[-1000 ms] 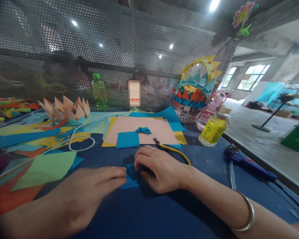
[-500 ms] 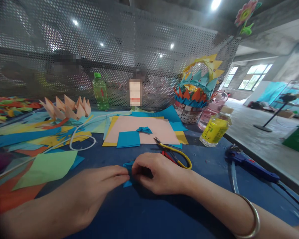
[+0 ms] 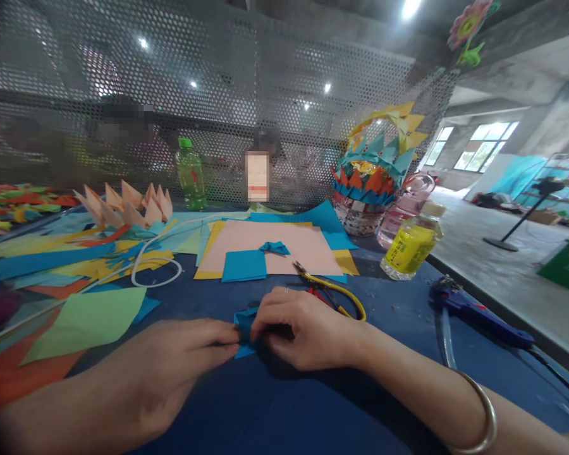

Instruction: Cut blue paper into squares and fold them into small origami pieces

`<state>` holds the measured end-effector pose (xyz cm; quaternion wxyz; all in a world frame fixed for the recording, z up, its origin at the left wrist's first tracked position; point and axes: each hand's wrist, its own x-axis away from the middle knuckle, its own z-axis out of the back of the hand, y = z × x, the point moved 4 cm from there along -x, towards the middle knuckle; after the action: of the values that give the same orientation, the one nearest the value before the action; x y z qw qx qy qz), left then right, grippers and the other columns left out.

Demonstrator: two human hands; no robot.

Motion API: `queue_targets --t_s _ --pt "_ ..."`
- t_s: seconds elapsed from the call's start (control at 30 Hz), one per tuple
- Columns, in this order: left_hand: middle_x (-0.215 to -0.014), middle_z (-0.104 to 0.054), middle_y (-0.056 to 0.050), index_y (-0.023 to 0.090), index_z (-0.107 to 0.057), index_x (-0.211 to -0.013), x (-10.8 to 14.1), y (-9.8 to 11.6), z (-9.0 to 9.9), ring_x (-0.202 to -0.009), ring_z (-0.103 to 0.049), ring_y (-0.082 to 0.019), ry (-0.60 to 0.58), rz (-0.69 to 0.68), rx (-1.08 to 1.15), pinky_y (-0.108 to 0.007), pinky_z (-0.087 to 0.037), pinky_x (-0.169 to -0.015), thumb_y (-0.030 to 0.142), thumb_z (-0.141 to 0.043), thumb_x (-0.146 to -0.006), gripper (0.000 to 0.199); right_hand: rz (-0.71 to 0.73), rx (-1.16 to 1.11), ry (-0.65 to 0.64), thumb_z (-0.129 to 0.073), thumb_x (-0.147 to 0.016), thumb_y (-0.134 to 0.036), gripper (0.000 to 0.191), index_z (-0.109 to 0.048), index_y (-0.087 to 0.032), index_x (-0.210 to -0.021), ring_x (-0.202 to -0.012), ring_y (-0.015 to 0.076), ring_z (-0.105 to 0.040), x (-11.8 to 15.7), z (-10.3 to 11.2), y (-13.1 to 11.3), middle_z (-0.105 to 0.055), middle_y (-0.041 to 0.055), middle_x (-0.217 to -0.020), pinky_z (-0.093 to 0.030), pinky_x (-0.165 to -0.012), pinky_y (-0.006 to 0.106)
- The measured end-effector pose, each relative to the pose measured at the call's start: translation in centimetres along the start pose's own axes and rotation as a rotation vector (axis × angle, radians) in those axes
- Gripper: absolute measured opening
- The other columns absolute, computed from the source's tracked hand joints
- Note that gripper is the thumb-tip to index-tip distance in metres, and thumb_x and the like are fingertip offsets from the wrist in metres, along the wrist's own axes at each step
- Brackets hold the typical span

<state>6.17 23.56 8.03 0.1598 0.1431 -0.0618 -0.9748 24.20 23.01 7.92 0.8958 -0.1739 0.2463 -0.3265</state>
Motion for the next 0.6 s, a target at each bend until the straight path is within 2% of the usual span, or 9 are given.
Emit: queue_targets --t_s 0.2,0.33,0.5,0.6 --pt "-0.1 -0.069 -0.004 0.02 -0.065 -0.098 -0.15 0.45 0.59 -0.084 -0.064 -0.015 0.075 0.011 -0.044 -0.023 -0.052 -0.074 -0.001 -0.034 -0.074 0.044 0.024 -0.014 0.019 -0.054 -0.074 0.002 0.025 -0.067 -0.016 -0.085 -0.084 0.0152 -0.06 -0.12 0.09 -0.02 -0.066 0.0046 -0.084 -0.049 -0.078 0.027" --pt "-0.104 -0.068 -0.003 0.021 -0.064 -0.1 -0.24 0.32 0.36 -0.082 -0.064 -0.015 0.056 -0.011 -0.016 -0.023 -0.052 -0.071 -0.001 -0.033 -0.077 0.045 0.033 -0.03 0.022 -0.055 -0.075 0.001 0.023 -0.067 -0.016 -0.085 -0.083 0.0149 -0.06 -0.02 0.04 0.06 -0.066 0.0045 -0.084 -0.049 -0.079 0.028" --pt "-0.107 -0.067 -0.002 0.021 -0.063 -0.105 -0.1 -0.13 0.05 -0.087 -0.064 -0.013 0.062 0.029 0.07 -0.02 -0.051 -0.077 0.0 -0.034 -0.079 0.045 0.032 -0.057 0.025 -0.055 -0.072 0.003 0.025 -0.066 -0.016 -0.083 -0.083 0.0146 -0.06 0.09 0.04 0.1 -0.066 0.0045 -0.084 -0.049 -0.077 0.027" --pt "-0.105 -0.068 -0.002 0.021 -0.064 -0.102 -0.14 -0.03 0.22 -0.084 -0.064 -0.013 0.065 0.031 0.066 -0.02 -0.051 -0.075 0.0 -0.034 -0.078 0.045 0.032 -0.061 0.021 -0.054 -0.073 0.003 0.024 -0.067 -0.016 -0.083 -0.083 0.0145 -0.06 0.04 0.04 0.08 -0.066 0.0046 -0.084 -0.049 -0.077 0.027"
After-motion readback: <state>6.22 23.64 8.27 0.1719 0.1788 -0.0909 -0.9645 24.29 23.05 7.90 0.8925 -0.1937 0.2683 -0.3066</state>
